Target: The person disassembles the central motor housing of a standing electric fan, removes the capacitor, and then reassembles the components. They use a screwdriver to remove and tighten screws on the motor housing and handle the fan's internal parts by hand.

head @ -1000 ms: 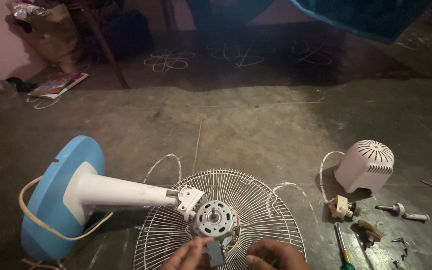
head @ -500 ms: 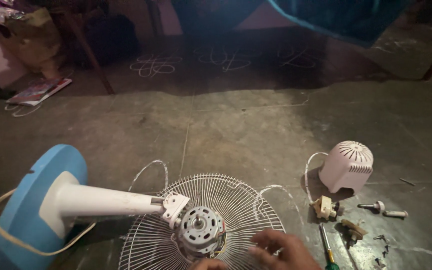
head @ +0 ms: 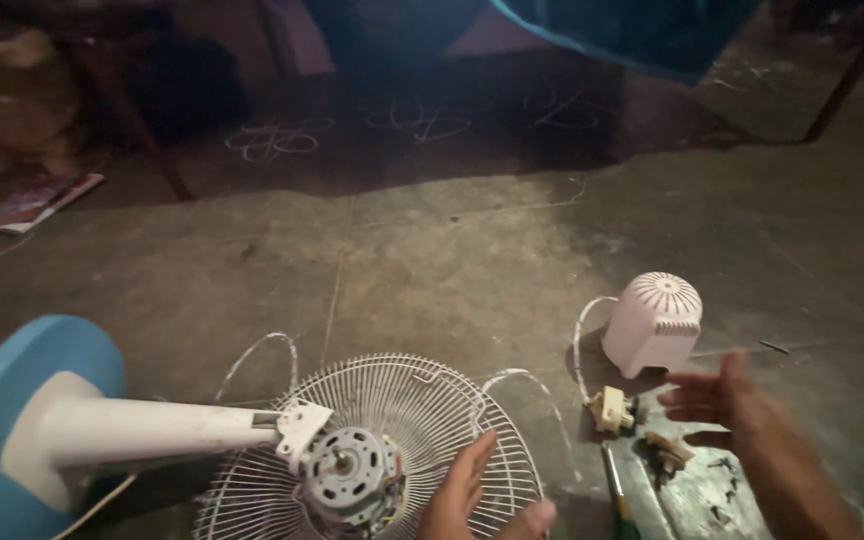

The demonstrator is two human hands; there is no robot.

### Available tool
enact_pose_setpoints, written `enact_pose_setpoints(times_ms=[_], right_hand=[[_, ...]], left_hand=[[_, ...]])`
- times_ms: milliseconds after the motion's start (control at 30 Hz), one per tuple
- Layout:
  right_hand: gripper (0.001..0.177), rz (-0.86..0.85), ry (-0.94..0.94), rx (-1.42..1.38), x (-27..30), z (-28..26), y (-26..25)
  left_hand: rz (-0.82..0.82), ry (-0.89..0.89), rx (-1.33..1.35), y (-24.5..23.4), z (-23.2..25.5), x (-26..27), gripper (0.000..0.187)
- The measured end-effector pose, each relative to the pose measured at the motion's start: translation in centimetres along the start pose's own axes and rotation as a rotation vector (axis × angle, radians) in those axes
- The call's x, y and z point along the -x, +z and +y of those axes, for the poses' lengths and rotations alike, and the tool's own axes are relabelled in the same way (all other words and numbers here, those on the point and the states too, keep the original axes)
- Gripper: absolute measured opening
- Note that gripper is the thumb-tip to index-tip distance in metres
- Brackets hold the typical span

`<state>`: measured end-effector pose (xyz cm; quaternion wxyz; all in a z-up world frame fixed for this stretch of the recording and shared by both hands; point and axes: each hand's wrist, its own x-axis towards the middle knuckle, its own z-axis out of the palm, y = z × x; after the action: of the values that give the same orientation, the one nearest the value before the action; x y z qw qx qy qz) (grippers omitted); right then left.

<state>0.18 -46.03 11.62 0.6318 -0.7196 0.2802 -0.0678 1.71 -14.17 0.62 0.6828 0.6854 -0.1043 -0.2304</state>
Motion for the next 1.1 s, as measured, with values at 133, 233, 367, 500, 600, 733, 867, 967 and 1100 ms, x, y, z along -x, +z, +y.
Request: enact_pose_setpoints(times_ms=[133,233,367,500,600,733,867,967,1100], right_hand=[[0.093,0.060,0.079,-0.003,-0.4,0.0,-1.8],[0.095,0.082,0.124,-0.009,-0.5,0.2,-2.3],[0.099,0.070,0.148,-0.050,-1.3,0.1,-2.3],[0.103,0.088,0.154,-0.108,-1.8,0.6,-2.4],[0.100,0.084,0.143,-0.177,-2.6,1.1,-1.7],[0.103,0.056,0.097,-0.127,-3.6,2.0,-1.1],[0.104,0.038,0.126,-0.112,-4.1,2.2,-0.4],[0.104,0.015,0.125,-0.123,-4.1,2.0,-0.1],[0.106,-0.007,0.122,-0.135,-3.8,1.7,0.1]], left_hand=[[0.145,-0.058,-0.139,4.4,4.5,-1.4,0.095],[0.179,0.046,-0.119,7.0,5.0,-3.2,0.088],[0.200,0.078,-0.253,9.8,3.5,-6.3,0.088],[0.259,0.153,-0.486,13.1,2.1,-8.4,0.097],[0.301,0.025,-0.531,14.8,1.9,-9.0,0.101],[0.411,0.022,-0.588,16.5,2.3,-9.9,0.101],[0.432,0.030,-0.645,17.1,3.0,-10.3,0.099],[0.409,-0.061,-0.795,17.4,3.2,-10.8,0.089],[0.444,0.024,-0.838,17.4,2.7,-11.8,0.057]])
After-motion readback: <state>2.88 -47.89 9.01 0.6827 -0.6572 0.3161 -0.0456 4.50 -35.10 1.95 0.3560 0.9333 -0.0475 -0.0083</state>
